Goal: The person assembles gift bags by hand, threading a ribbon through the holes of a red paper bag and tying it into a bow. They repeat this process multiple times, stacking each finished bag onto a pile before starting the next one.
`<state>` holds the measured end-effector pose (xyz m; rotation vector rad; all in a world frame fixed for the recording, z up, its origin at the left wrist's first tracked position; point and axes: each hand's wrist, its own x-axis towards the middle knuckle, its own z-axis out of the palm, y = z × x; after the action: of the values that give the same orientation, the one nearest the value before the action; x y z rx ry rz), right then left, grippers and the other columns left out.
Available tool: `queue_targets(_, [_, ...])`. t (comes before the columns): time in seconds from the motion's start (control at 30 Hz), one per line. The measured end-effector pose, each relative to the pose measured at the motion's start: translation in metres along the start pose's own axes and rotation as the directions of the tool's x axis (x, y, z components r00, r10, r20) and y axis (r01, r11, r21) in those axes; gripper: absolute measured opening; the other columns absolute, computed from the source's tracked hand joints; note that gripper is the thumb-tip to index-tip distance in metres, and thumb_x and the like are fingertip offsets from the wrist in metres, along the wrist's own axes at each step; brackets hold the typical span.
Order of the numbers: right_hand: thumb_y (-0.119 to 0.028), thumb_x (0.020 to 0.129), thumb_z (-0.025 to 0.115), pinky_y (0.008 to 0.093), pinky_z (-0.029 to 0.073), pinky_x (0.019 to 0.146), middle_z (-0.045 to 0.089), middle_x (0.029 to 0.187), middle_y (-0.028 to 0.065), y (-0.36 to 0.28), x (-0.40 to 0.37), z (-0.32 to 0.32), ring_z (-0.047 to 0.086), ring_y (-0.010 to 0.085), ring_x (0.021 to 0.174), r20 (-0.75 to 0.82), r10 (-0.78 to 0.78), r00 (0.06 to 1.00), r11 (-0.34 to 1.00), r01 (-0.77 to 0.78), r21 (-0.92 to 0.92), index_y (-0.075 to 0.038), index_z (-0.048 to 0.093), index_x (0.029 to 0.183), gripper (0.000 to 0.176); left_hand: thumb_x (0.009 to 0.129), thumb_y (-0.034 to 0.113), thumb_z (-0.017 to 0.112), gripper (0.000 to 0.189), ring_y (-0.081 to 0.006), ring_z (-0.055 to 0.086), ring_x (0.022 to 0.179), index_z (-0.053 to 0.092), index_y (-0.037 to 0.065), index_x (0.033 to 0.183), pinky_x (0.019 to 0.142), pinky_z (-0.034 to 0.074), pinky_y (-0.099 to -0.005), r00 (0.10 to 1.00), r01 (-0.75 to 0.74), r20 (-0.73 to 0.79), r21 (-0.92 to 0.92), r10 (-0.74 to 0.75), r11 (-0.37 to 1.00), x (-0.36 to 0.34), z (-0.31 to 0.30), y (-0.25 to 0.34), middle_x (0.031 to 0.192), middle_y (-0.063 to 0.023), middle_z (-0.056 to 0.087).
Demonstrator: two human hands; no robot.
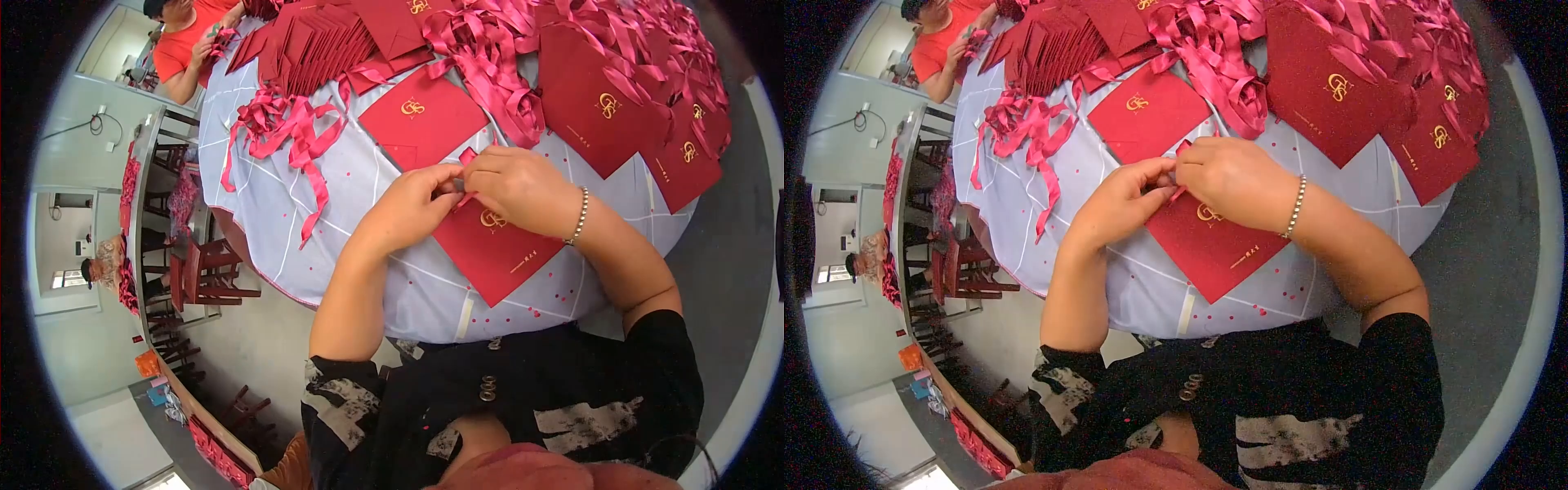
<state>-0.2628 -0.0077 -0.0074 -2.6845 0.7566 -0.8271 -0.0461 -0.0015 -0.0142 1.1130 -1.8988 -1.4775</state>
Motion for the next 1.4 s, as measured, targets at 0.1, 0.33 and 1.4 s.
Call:
queue_targets(0.1, [-0.012, 0.079, 0.064, 0.0424, 0.052, 0.075, 0.067, 0.088, 0.0126, 0.009, -0.004, -0.016, 0.065, 0.0299, 0.082, 0.070, 0.059, 0.996, 0.998, -0.058, -0.017, -0.003, 0.067, 0.089, 0.014, 0.091, 0.002, 0.054, 0.026, -0.0131, 0.063, 0.082, 0.063, -0.001, 0.116, 0.074, 0.049, -0.0289, 1.000, 0.027, 0.002, 0.009, -0.027, 1.000, -0.006, -0.006, 0.007, 0.090, -0.0095, 0.067])
queue_targets(0.33, [-0.002, 0.083, 0.067, 0.0322, 0.051, 0.066, 0.068, 0.082, 0.0120, 0.033, -0.007, -0.065, 0.065, 0.0226, 0.071, 0.071, 0.254, 0.965, 0.928, -0.264, 0.262, 0.003, 0.068, 0.088, 0.007, 0.090, 0.007, 0.062, 0.023, -0.0068, 0.059, 0.083, 0.067, -0.001, 0.111, 0.077, 0.048, -0.0238, 0.989, 0.137, -0.093, 0.222, -0.119, 0.965, -0.012, -0.039, 0.016, 0.087, 0.0001, 0.067])
queue_targets(1.4, [-0.009, 0.094, 0.063, 0.0221, 0.054, 0.067, 0.065, 0.084, 0.0002, 0.041, -0.002, -0.048, 0.065, 0.0104, 0.071, 0.156, 0.554, 0.818, -0.143, -0.091, 0.986, -0.008, 0.059, 0.094, 0.004, 0.084, 0.001, 0.065, 0.014, -0.0060, 0.052, 0.063, 0.056, -0.001, 0.094, 0.057, 0.043, -0.0245, 0.986, 0.166, -0.042, 0.110, -0.163, 0.980, -0.009, -0.032, 0.009, 0.068, -0.0024, 0.061])
